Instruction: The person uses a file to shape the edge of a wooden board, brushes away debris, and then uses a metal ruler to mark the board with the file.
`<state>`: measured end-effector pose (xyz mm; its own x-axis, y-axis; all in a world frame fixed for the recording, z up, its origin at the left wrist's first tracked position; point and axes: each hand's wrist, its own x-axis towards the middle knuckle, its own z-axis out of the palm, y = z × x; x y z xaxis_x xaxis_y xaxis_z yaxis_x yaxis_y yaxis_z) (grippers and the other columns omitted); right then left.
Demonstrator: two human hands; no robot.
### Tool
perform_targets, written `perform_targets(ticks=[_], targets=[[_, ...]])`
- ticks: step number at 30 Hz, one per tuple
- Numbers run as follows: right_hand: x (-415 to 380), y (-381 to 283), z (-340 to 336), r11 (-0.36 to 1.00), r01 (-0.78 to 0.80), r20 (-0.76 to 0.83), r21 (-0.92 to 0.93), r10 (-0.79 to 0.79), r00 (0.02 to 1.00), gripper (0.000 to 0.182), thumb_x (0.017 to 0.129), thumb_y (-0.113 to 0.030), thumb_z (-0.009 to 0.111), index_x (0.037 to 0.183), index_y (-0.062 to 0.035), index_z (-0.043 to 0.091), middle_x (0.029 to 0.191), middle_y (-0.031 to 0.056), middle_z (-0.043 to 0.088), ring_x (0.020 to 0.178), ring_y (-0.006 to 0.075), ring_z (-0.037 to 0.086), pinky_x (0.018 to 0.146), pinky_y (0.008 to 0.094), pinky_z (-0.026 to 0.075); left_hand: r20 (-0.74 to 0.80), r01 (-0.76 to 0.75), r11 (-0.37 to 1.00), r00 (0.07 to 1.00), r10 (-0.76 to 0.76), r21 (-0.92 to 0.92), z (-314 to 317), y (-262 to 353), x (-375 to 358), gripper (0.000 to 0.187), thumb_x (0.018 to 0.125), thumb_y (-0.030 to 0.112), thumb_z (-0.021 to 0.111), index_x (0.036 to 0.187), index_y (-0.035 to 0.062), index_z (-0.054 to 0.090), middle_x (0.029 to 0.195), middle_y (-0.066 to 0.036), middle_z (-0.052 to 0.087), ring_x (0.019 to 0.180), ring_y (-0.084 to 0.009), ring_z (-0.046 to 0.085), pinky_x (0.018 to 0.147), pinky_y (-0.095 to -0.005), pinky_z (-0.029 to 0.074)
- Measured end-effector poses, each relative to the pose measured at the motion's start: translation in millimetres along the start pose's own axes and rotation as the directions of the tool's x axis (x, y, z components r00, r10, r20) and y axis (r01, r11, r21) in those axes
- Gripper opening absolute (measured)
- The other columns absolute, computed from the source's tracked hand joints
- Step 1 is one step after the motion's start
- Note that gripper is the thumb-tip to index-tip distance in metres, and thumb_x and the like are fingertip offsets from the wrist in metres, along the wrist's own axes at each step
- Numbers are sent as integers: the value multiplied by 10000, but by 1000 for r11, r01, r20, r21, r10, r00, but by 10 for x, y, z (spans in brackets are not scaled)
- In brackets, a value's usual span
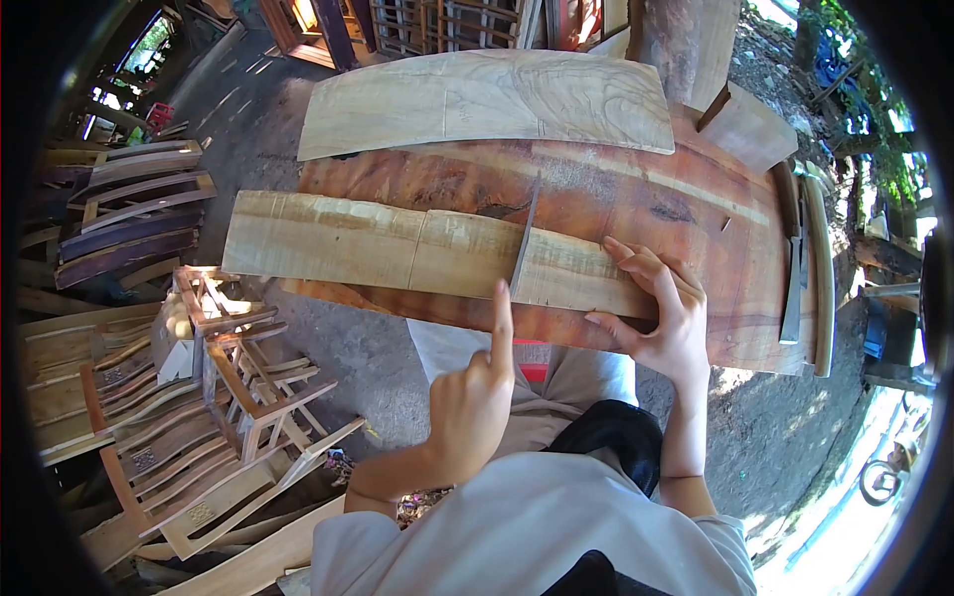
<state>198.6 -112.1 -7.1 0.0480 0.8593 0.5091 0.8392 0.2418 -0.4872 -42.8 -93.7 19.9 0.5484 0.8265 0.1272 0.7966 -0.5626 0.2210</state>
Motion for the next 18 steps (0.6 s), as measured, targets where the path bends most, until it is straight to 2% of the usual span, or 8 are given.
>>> perform_targets(ticks=[3, 5, 11, 15, 18], targets=[[10, 3, -7, 1000, -22, 37, 6, 22, 999, 609, 661, -254, 922, 1163, -61, 635, 1261, 76, 733, 1074, 289, 718, 930, 406, 547, 51, 26, 999, 998, -28, 48, -69, 4, -177, 784, 860, -41, 624, 1591, 7, 347, 493, -44, 481, 377, -183, 477, 401, -357, 392], [15, 17, 15, 1000, 20, 1, 18, -20, 1000, 601, 663, -252, 925, 1151, -60, 631, 1262, 74, 734, 1084, 284, 718, 926, 403, 547, 69, 34, 999, 997, -35, 25, -91, -5, -218, 785, 861, -42, 619, 1594, 12, 345, 491, -41, 474, 376, -177, 471, 396, -354, 385], [19, -15, 5, 1000, 1, 3, 16, -1, 1000, 604, 661, -255, 929, 1145, -62, 622, 1264, 73, 733, 1093, 285, 718, 929, 401, 548, -56, 31, 1000, 998, -31, -4, 133, 40, 192, 790, 852, -45, 625, 1592, 20, 356, 489, -36, 460, 373, -168, 458, 390, -346, 376], [12, -4, 5, 1000, -7, 3, 19, 7, 1000, 603, 660, -254, 928, 1145, -64, 623, 1260, 72, 735, 1091, 280, 718, 927, 395, 547, -59, 14, 999, 998, -16, -32, 79, -14, 78, 795, 847, -46, 629, 1591, 18, 357, 488, -34, 460, 368, -164, 453, 388, -346, 372], [9, 8, 8, 1000, -9, 12, 29, 9, 1000, 603, 660, -251, 930, 1145, -65, 623, 1254, 74, 738, 1086, 274, 720, 926, 391, 546, -15, 24, 1000, 1000, -24, 18, 1, -4, -132, 798, 847, -47, 630, 1593, 18, 352, 486, -32, 460, 365, -165, 452, 388, -348, 373]])
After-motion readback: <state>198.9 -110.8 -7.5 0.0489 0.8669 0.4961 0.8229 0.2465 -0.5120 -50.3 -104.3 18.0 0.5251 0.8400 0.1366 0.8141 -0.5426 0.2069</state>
